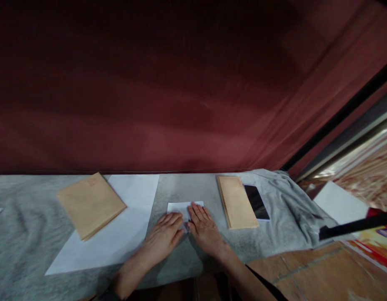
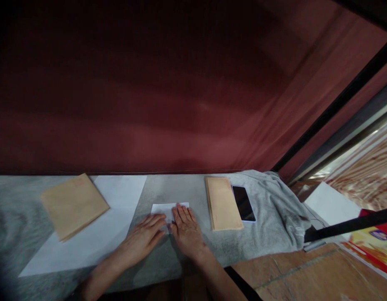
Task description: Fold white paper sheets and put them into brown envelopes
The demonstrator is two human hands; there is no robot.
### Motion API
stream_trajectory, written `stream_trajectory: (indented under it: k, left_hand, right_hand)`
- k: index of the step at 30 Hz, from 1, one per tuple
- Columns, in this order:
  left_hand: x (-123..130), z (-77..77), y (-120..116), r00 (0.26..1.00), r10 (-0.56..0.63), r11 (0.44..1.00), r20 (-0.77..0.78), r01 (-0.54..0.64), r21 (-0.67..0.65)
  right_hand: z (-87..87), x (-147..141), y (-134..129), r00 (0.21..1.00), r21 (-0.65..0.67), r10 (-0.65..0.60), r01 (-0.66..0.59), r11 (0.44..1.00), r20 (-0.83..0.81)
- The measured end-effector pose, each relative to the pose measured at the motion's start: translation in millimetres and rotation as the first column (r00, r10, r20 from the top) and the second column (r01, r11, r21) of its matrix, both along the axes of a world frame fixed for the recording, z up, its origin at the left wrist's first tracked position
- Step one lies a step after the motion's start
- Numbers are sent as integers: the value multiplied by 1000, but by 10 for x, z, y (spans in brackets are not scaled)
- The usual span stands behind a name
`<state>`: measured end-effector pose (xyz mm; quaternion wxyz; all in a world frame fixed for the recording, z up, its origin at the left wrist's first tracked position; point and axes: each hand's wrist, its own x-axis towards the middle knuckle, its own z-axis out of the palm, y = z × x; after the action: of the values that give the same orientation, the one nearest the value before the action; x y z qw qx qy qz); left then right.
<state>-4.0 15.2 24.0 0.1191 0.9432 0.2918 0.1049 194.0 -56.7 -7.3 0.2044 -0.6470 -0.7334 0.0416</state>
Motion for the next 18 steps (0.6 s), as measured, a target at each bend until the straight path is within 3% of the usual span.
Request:
stream_trajectory:
  k: [5,8,13,18]
  left_hand:
    - [75,-376,-42,998,58,979,21,-61,197]
    - [106,-511,-60,992,128,954,11,-126,272]
    - [165,-518,-70,972,235,930,-19,-219,296]
    - [201,-483,-91,960,280,926,-30,-261,274]
  right_hand:
    - [-16,15,41,1000,20,0,0,1000,13]
    - [-19,34,52,1000,29,5,-5,1000,-17]
    - [3,73,-5,992,106,22,-9,994,-125]
    - [39,107,-101,983,103,60,-42,994,-176]
